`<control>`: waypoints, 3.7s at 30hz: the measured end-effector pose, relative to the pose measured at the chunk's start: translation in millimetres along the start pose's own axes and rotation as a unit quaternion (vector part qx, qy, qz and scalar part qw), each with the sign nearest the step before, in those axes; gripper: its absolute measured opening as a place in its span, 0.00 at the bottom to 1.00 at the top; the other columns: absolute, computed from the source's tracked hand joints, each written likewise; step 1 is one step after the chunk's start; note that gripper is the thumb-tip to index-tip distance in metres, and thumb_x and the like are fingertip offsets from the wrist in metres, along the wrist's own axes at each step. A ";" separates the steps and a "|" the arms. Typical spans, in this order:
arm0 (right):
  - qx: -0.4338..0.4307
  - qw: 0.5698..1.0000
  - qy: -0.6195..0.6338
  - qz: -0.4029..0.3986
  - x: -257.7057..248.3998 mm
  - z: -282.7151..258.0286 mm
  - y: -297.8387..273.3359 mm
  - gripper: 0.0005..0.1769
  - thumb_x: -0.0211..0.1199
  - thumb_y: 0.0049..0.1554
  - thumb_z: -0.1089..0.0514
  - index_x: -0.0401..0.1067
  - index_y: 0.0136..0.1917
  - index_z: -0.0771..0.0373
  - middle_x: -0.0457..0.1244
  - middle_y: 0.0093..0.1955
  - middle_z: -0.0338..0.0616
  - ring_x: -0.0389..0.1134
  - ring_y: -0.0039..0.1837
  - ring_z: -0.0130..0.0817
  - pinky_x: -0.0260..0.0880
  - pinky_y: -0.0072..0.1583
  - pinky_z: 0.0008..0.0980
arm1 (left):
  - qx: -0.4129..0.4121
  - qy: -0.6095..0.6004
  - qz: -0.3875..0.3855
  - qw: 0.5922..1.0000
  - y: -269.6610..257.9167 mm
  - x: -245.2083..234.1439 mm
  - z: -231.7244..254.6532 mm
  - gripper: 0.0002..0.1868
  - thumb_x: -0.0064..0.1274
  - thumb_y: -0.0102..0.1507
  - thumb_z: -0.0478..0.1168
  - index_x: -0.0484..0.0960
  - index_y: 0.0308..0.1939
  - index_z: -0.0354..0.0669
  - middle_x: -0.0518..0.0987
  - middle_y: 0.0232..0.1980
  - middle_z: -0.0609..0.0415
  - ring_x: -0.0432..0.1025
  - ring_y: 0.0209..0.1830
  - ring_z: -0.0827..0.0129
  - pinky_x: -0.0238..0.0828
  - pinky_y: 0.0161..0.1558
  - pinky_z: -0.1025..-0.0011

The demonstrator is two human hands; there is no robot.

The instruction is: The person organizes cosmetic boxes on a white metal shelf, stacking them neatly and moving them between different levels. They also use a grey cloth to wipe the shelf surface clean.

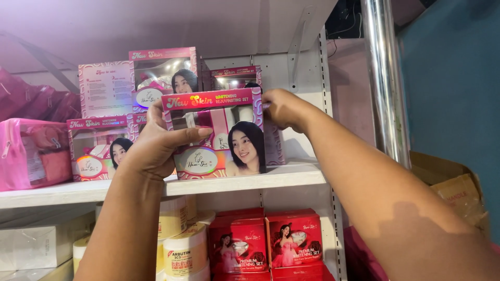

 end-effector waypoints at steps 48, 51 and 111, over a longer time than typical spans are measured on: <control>-0.353 0.912 0.173 0.122 16.3 -114.2 -205.7 0.62 0.72 0.58 0.54 0.32 0.89 0.52 0.48 0.85 0.54 0.55 0.85 0.43 0.58 0.83 0.44 | -0.014 0.076 -0.230 0.970 -48.9 42.6 7.3 0.32 0.67 0.53 0.41 0.77 0.61 0.39 0.83 0.53 0.52 0.78 0.51 0.66 0.77 0.54 0.64; -0.438 0.879 0.148 0.117 25.1 -131.3 -237.2 0.58 0.70 0.60 0.57 0.29 0.84 0.51 0.41 0.86 0.50 0.46 0.86 0.40 0.51 0.86 0.42 | 0.054 0.107 -0.251 0.960 -71.1 49.7 25.8 0.33 0.67 0.53 0.39 0.77 0.62 0.38 0.83 0.55 0.51 0.79 0.53 0.66 0.77 0.57 0.66; -0.227 0.952 0.207 -0.023 445.4 -49.6 -640.2 0.73 0.73 0.48 0.51 0.20 0.85 0.61 0.38 0.87 0.58 0.42 0.87 0.53 0.37 0.84 0.53 | -0.192 0.125 -0.116 0.966 -608.2 -192.1 -76.3 0.80 0.74 0.49 0.31 0.16 0.79 0.50 0.58 0.80 0.48 0.61 0.74 0.66 0.59 0.70 0.66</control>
Point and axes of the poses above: each hand's wrist, its own y-axis towards the middle knuckle, its own x-axis out of the palm, z = x × y, the point moved 9 cm from there along y, towards the middle knuckle
